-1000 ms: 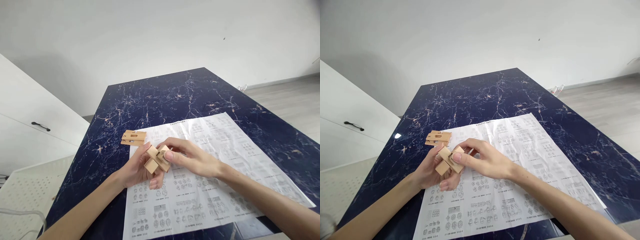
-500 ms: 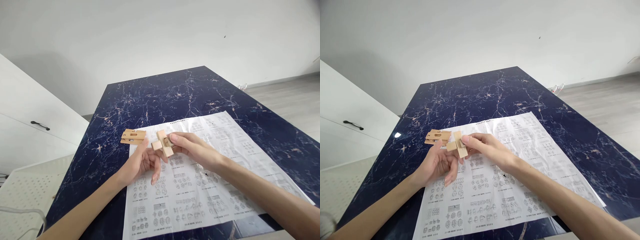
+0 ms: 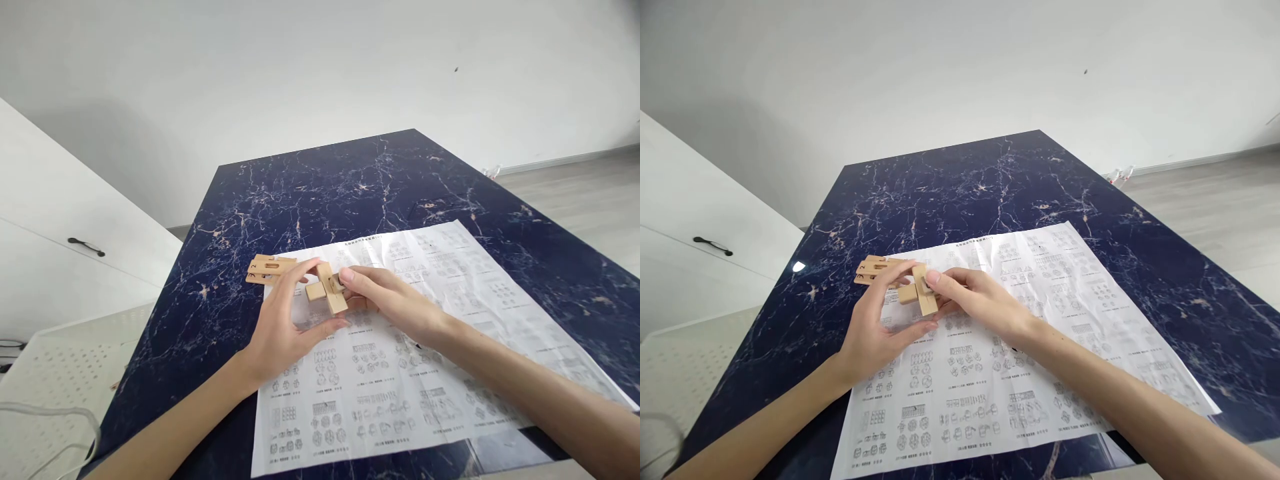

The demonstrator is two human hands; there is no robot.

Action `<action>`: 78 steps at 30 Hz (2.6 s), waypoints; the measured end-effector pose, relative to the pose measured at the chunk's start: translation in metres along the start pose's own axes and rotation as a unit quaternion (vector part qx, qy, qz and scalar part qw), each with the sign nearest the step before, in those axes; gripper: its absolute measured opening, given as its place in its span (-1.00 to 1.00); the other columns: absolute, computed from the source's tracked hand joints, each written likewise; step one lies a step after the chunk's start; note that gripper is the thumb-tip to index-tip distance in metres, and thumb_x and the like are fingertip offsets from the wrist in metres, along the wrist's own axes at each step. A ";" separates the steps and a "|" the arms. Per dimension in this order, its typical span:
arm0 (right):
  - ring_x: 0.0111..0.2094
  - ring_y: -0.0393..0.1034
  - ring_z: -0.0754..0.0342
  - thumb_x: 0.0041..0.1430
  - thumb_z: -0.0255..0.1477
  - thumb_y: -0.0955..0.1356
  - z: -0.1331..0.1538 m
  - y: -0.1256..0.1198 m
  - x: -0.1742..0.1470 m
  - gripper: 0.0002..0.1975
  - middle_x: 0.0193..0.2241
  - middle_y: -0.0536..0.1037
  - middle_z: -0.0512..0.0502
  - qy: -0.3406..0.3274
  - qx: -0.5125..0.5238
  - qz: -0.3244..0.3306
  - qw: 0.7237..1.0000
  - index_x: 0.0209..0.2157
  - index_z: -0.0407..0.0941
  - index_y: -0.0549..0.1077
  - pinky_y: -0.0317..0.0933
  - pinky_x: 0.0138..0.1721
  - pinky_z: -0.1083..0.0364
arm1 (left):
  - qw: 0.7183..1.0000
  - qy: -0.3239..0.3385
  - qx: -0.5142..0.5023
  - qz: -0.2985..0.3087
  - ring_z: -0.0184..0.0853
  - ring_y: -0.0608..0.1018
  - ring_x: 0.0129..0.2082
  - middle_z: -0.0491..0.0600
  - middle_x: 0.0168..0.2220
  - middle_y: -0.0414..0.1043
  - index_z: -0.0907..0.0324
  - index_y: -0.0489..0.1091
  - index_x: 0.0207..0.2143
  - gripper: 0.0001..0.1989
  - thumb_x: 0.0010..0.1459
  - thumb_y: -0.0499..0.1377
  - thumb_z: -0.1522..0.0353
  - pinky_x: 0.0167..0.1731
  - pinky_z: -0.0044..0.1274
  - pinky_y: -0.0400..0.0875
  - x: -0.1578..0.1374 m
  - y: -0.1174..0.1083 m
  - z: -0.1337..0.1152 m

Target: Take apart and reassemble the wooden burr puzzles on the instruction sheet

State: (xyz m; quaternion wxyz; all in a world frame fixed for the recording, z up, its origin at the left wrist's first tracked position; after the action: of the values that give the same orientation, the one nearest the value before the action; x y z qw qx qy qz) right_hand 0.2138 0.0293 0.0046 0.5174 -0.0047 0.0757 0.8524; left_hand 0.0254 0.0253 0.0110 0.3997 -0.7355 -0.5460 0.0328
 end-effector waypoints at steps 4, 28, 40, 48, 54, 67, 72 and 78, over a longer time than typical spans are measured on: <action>-0.12 0.66 -0.08 0.53 -0.02 0.26 0.004 0.002 -0.002 -0.53 -0.08 0.70 -0.23 -0.011 -0.033 0.024 0.999 -0.06 -0.10 0.59 0.55 0.02 -0.16 | 0.999 -0.025 -0.007 -0.021 0.00 0.58 0.16 0.11 0.25 0.48 -0.01 0.29 0.32 -0.27 0.18 0.48 0.15 0.16 -0.13 0.48 -0.002 -0.001 0.002; -0.44 0.54 0.07 0.56 -0.22 0.25 -0.002 0.001 -0.006 -0.74 -0.43 0.64 0.01 -0.162 -0.264 -0.081 0.947 -0.22 -0.05 0.40 0.36 -0.34 0.08 | 0.970 -0.053 -0.239 -0.012 -0.10 0.56 0.24 0.07 0.25 0.47 0.01 0.37 0.24 -0.37 0.17 0.49 0.33 0.29 -0.22 0.48 0.001 0.001 0.007; -0.39 0.51 0.07 0.54 -0.26 0.25 0.002 0.003 -0.006 -0.79 -0.38 0.61 -0.01 -0.142 -0.260 -0.035 0.954 -0.22 -0.05 0.33 0.31 -0.34 0.08 | 0.961 -0.057 -0.268 -0.024 -0.16 0.57 0.20 0.04 0.21 0.46 -0.01 0.41 0.19 -0.46 0.21 0.46 0.29 0.26 -0.27 0.50 0.004 0.001 0.008; -0.45 0.47 0.09 0.52 -0.27 0.25 0.002 0.002 -0.005 -0.75 -0.43 0.60 0.01 -0.131 -0.264 -0.048 0.954 -0.30 -0.04 0.29 0.26 -0.38 0.07 | 0.957 -0.078 -0.278 -0.028 -0.17 0.57 0.20 0.01 0.17 0.48 -0.01 0.42 0.16 -0.49 0.21 0.46 0.26 0.24 -0.31 0.51 0.005 0.001 0.011; -0.41 0.50 0.07 0.52 -0.28 0.25 0.000 0.003 -0.003 -0.78 -0.42 0.61 0.00 -0.119 -0.245 -0.051 0.961 -0.27 -0.04 0.32 0.30 -0.34 0.05 | 0.952 -0.085 -0.293 -0.025 -0.18 0.57 0.20 0.00 0.17 0.49 -0.02 0.43 0.17 -0.48 0.20 0.47 0.27 0.25 -0.32 0.50 0.007 0.000 0.013; -0.40 0.49 0.04 0.46 -0.24 0.33 -0.002 0.006 -0.004 -0.75 -0.41 0.59 -0.03 -0.135 -0.241 -0.069 0.958 -0.31 -0.04 0.31 0.31 -0.39 0.03 | 0.939 -0.123 -0.321 0.005 -0.06 0.55 0.23 0.08 0.22 0.49 0.02 0.39 0.20 -0.45 0.22 0.45 0.19 0.29 -0.16 0.44 0.009 -0.001 0.014; -0.39 0.50 0.03 0.45 -0.26 0.33 -0.001 0.008 -0.004 -0.77 -0.38 0.61 -0.05 -0.128 -0.258 -0.082 0.954 -0.31 -0.04 0.32 0.30 -0.38 0.03 | 0.933 -0.112 -0.342 0.021 -0.05 0.56 0.20 0.06 0.19 0.50 0.02 0.40 0.18 -0.44 0.20 0.46 0.18 0.25 -0.17 0.46 0.012 -0.001 0.016; -0.41 0.48 0.04 0.46 -0.26 0.32 0.002 0.009 -0.005 -0.76 -0.40 0.60 -0.04 -0.141 -0.266 -0.089 0.950 -0.32 -0.04 0.31 0.28 -0.39 0.04 | 0.934 -0.105 -0.342 -0.006 -0.09 0.54 0.23 0.01 0.19 0.49 -0.04 0.42 0.16 -0.46 0.18 0.48 0.24 0.29 -0.17 0.43 0.011 0.000 0.017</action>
State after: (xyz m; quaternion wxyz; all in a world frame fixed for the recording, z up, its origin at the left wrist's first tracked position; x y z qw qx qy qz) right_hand 0.2084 0.0215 0.0080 0.5763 -0.0285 -0.2279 0.7843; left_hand 0.0211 0.0436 0.0038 0.0648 -0.8169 -0.5672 -0.0816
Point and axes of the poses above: each hand's wrist, its own x-axis towards the middle knuckle, its own y-axis out of the palm, z = x × y, the point moved 4 cm from there along x, towards the middle knuckle
